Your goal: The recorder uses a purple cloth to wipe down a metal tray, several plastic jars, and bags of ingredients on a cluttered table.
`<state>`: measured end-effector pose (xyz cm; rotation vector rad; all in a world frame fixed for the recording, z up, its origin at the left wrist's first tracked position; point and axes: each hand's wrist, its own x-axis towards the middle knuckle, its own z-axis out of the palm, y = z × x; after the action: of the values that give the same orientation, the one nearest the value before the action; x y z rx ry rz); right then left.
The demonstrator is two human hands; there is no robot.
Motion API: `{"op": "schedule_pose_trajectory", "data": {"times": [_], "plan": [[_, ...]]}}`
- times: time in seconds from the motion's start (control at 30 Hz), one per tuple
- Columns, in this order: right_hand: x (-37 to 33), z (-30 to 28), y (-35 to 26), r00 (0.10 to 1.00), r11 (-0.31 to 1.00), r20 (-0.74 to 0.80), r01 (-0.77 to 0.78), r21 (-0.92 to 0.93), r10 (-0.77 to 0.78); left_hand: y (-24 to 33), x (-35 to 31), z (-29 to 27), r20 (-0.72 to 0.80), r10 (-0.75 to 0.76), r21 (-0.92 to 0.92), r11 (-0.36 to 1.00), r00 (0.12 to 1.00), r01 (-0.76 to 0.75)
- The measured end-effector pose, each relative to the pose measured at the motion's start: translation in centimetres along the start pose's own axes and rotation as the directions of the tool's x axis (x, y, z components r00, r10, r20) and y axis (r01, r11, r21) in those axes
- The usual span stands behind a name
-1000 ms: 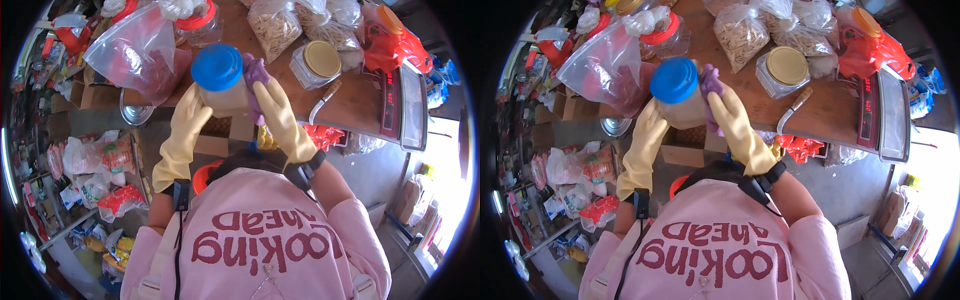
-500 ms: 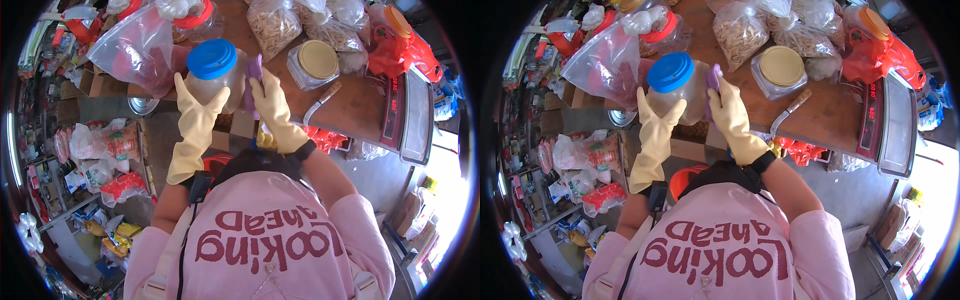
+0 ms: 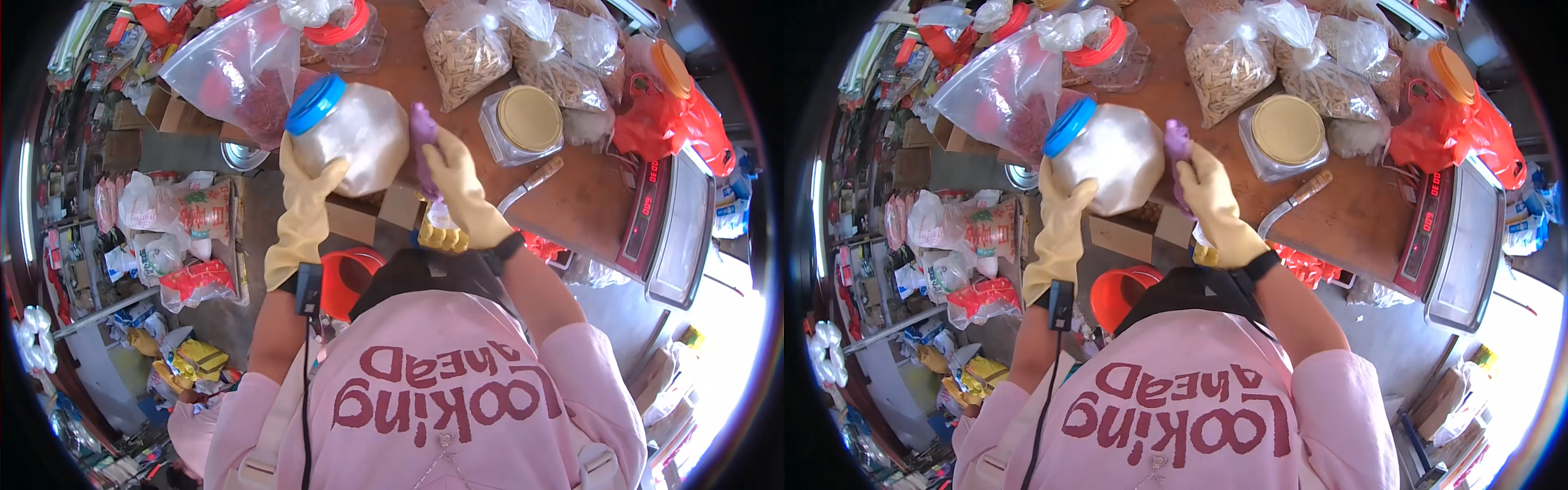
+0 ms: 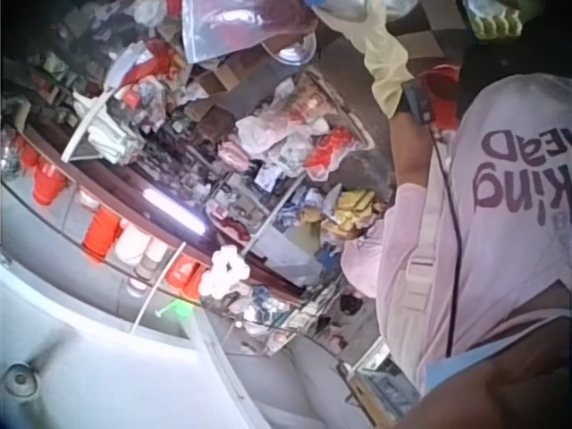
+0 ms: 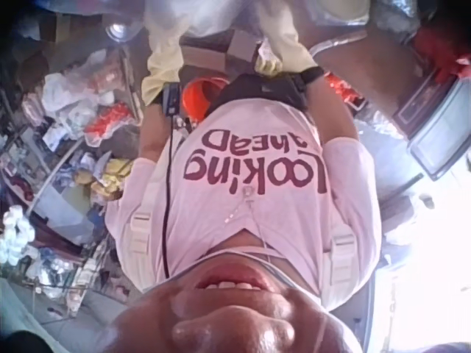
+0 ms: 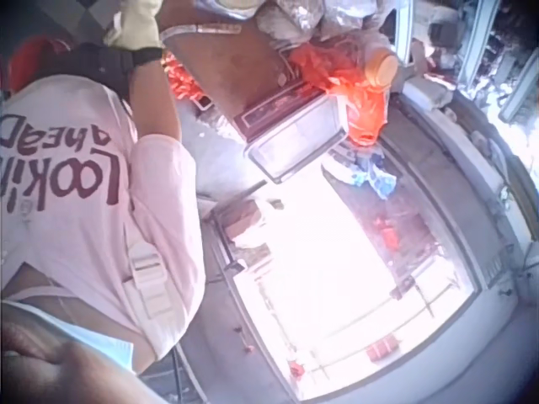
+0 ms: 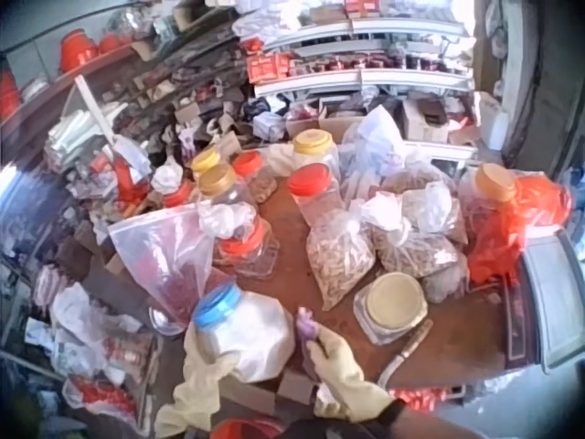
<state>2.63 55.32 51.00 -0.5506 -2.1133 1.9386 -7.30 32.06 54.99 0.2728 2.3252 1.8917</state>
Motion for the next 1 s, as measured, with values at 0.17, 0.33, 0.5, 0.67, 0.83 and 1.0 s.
{"op": "schedule_pose_trajectory", "data": {"times": [0.17,0.33,0.5,0.67,0.83,1.0], "plan": [[-0.4,-4.3,-5.6,0.949,0.948,0.012,0.314,0.052,-0.315,2.7,-3.3,-1.4,0.221,0.023,-0.273,0.961,0.975,0.039],[0.1,-4.2,-12.9,0.706,0.788,0.362,0.485,0.380,-0.609,4.1,-4.8,-4.8,0.440,0.012,-0.434,0.878,0.898,0.201],[0.7,-5.0,-11.0,0.826,0.904,0.535,-0.079,0.420,-0.177,4.5,-6.2,-3.8,0.409,-0.091,-0.476,0.827,0.908,0.297],[-1.1,-3.5,-8.0,0.896,0.600,0.386,-0.186,0.778,-0.221,5.5,-7.3,-0.8,0.309,-0.104,-0.531,0.805,0.945,0.263],[-2.5,-1.8,-5.8,0.991,0.870,0.097,0.030,0.492,-0.089,7.2,-6.0,2.7,0.146,-0.233,-0.708,0.654,0.962,0.266],[-2.8,-1.5,-5.1,0.997,0.574,0.059,-0.019,0.818,-0.052,8.3,-5.9,7.1,0.073,-0.120,-0.710,0.691,0.990,0.136]]}}
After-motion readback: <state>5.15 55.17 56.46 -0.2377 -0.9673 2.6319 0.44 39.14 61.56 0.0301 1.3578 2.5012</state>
